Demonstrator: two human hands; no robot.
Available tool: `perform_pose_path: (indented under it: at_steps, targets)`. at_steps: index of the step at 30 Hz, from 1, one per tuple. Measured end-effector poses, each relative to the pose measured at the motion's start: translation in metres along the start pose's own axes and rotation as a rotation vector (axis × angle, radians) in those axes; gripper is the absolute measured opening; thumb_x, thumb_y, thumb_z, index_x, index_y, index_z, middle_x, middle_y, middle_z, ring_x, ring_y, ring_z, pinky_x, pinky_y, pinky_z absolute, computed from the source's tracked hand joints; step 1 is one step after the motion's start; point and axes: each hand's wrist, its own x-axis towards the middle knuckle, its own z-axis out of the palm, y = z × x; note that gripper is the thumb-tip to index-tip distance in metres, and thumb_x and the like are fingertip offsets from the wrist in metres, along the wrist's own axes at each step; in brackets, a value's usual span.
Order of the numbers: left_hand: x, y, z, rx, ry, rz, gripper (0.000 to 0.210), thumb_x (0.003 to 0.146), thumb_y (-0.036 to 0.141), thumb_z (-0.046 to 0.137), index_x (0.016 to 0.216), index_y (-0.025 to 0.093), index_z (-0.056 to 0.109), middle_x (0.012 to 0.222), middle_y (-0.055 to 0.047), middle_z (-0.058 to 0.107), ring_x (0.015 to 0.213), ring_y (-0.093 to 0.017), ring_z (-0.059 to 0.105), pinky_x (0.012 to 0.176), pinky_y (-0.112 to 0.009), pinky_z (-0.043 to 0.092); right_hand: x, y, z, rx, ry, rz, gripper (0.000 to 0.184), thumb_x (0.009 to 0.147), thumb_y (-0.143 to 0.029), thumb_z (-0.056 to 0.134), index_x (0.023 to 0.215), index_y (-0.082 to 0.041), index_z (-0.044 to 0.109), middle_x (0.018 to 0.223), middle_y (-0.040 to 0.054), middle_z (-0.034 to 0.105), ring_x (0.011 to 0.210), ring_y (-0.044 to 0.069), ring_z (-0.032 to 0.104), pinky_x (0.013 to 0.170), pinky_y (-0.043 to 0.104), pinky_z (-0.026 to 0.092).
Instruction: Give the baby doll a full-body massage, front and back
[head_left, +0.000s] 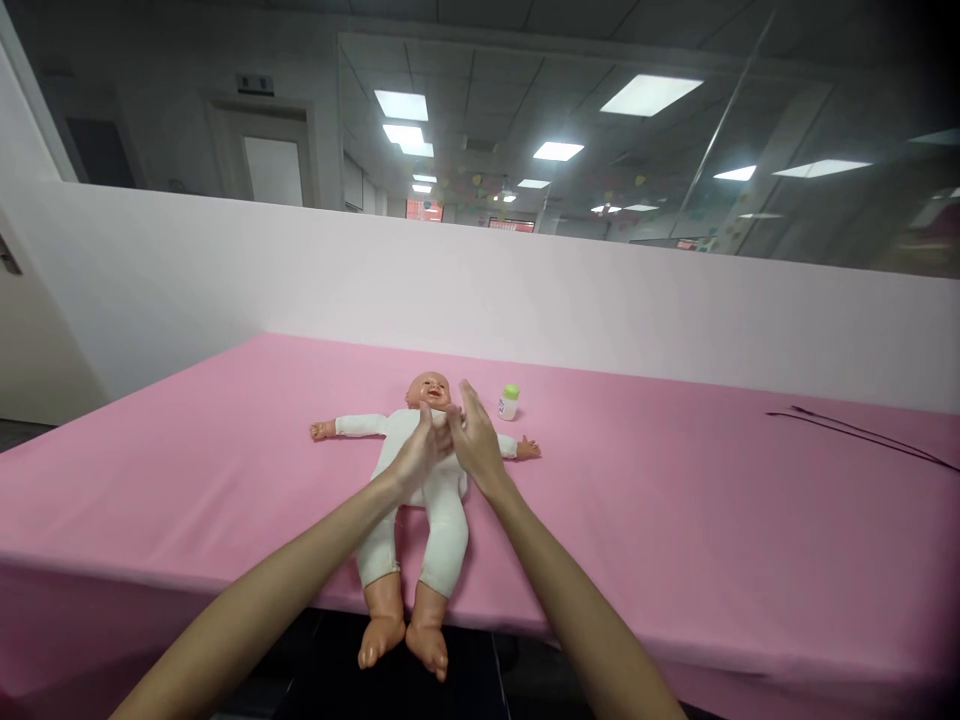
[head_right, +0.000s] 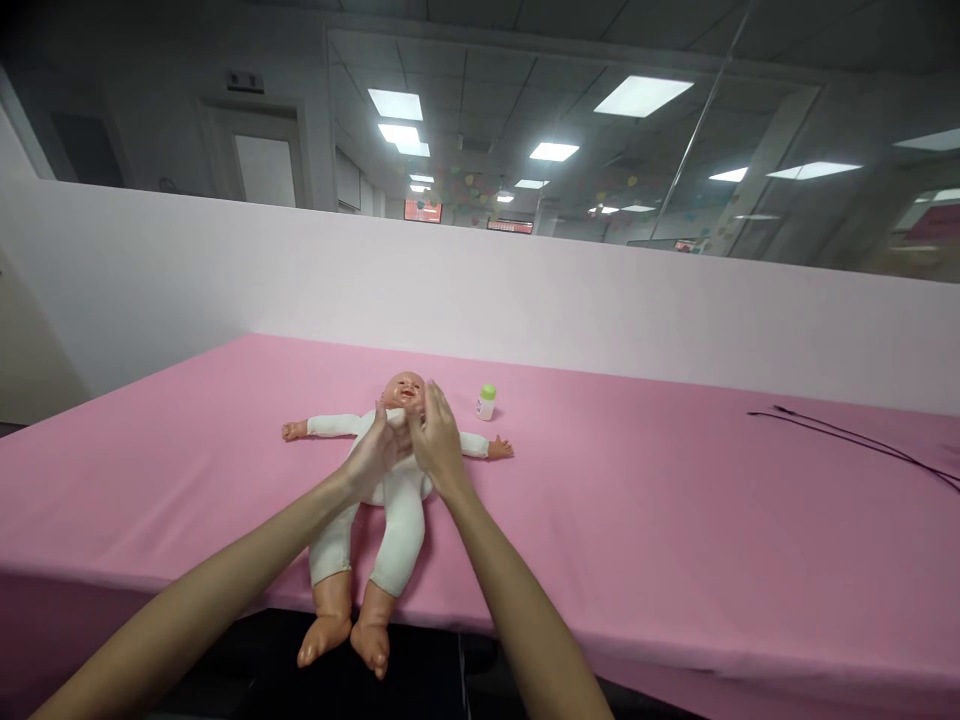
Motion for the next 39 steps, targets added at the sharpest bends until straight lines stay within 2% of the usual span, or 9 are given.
perform_pose_path:
  at_steps: [4, 8, 14, 17, 22, 27, 34, 36, 39]
  targets:
    - [0.024, 0.001, -0.047, 0.653, 0.223, 0.34, 0.063, 0.102, 0.067, 0.039, 0.121, 0.019, 0.074, 0.141, -0.014, 0.066, 0.142, -0.029, 0.05, 0.125, -0.044, 0.027, -0.003, 0.057, 0.005, -0.101, -0.082, 0.173, 0.083, 0.104, -0.068, 0.026, 0.157, -0.005, 0.039, 0.164, 0.0231, 0.037, 0.155, 0.031, 0.032, 0.127, 0.051, 0.023]
    - [0.039, -0.021, -0.095, 1.171, 0.215, 0.132, 0.068, 0.108, 0.056, 0.017, 0.137, 0.016, 0.062, 0.147, -0.016, 0.061, 0.141, -0.027, 0.052, 0.121, -0.043, 0.031, -0.02, 0.088, 0.014, -0.249, -0.298, 0.102, 0.063, 0.109, -0.054, 0.027, 0.146, -0.01, 0.051, 0.151, 0.0209, 0.054, 0.144, 0.029, 0.047, 0.123, 0.048, 0.028]
    - [0.024, -0.033, -0.153, 1.547, 0.189, -0.016, 0.059, 0.104, 0.051, 0.037, 0.146, 0.013, 0.054, 0.158, -0.02, 0.048, 0.152, -0.038, 0.034, 0.125, -0.059, 0.012, -0.028, 0.101, -0.006, -0.576, -0.317, 0.08, 0.056, 0.108, -0.048, 0.037, 0.135, -0.003, 0.058, 0.145, 0.0263, 0.057, 0.139, 0.036, 0.049, 0.121, 0.049, 0.026]
    - [0.014, -0.024, -0.17, 1.81, 0.26, -0.056, 0.063, 0.104, 0.053, 0.037, 0.149, 0.011, 0.05, 0.162, -0.023, 0.042, 0.153, -0.041, 0.031, 0.123, -0.061, 0.014, -0.026, 0.105, -0.021, -0.671, -0.32, 0.116, 0.057, 0.108, -0.05, 0.036, 0.132, -0.005, 0.062, 0.143, 0.0266, 0.059, 0.14, 0.039, 0.048, 0.12, 0.053, 0.025]
    - [0.027, -0.02, -0.152, 1.694, 0.248, 0.015, 0.065, 0.107, 0.053, 0.027, 0.153, 0.013, 0.046, 0.162, -0.023, 0.041, 0.155, -0.036, 0.029, 0.125, -0.056, 0.013, -0.013, 0.088, -0.01, -0.495, -0.274, 0.134, 0.072, 0.107, -0.057, 0.031, 0.152, -0.002, 0.043, 0.16, 0.0269, 0.041, 0.152, 0.036, 0.034, 0.122, 0.05, 0.025]
    - [0.044, -0.035, -0.127, 1.495, 0.097, -0.051, 0.071, 0.106, 0.059, 0.019, 0.16, 0.016, 0.035, 0.167, -0.019, 0.033, 0.156, -0.034, 0.027, 0.123, -0.057, 0.021, -0.006, 0.068, 0.015, -0.337, -0.341, 0.068, 0.063, 0.109, -0.057, 0.024, 0.14, -0.012, 0.056, 0.144, 0.019, 0.061, 0.135, 0.03, 0.054, 0.116, 0.045, 0.035]
    - [0.014, -0.024, -0.178, 1.827, 0.115, -0.047, 0.062, 0.105, 0.052, 0.03, 0.151, 0.015, 0.049, 0.166, -0.018, 0.037, 0.156, -0.038, 0.026, 0.124, -0.059, 0.011, -0.024, 0.103, -0.02, -0.645, -0.347, 0.086, 0.045, 0.11, -0.04, 0.032, 0.128, -0.012, 0.063, 0.143, 0.0212, 0.06, 0.138, 0.035, 0.047, 0.12, 0.056, 0.021]
    - [0.009, -0.014, -0.191, 1.891, 0.142, -0.043, 0.058, 0.104, 0.05, 0.031, 0.146, 0.018, 0.054, 0.163, -0.018, 0.041, 0.153, -0.038, 0.03, 0.122, -0.063, 0.013, -0.024, 0.108, -0.037, -0.675, -0.314, 0.085, 0.045, 0.11, -0.036, 0.029, 0.13, -0.014, 0.063, 0.144, 0.02, 0.059, 0.138, 0.034, 0.046, 0.119, 0.055, 0.024]
    - [0.007, 0.002, -0.212, 1.871, 0.307, -0.098, 0.059, 0.101, 0.053, 0.034, 0.144, 0.018, 0.055, 0.158, -0.02, 0.048, 0.148, -0.04, 0.037, 0.119, -0.064, 0.02, -0.021, 0.116, -0.062, -0.638, -0.132, 0.343, 0.048, 0.107, -0.039, 0.036, 0.13, -0.005, 0.062, 0.137, 0.0275, 0.059, 0.132, 0.038, 0.049, 0.111, 0.052, 0.035]
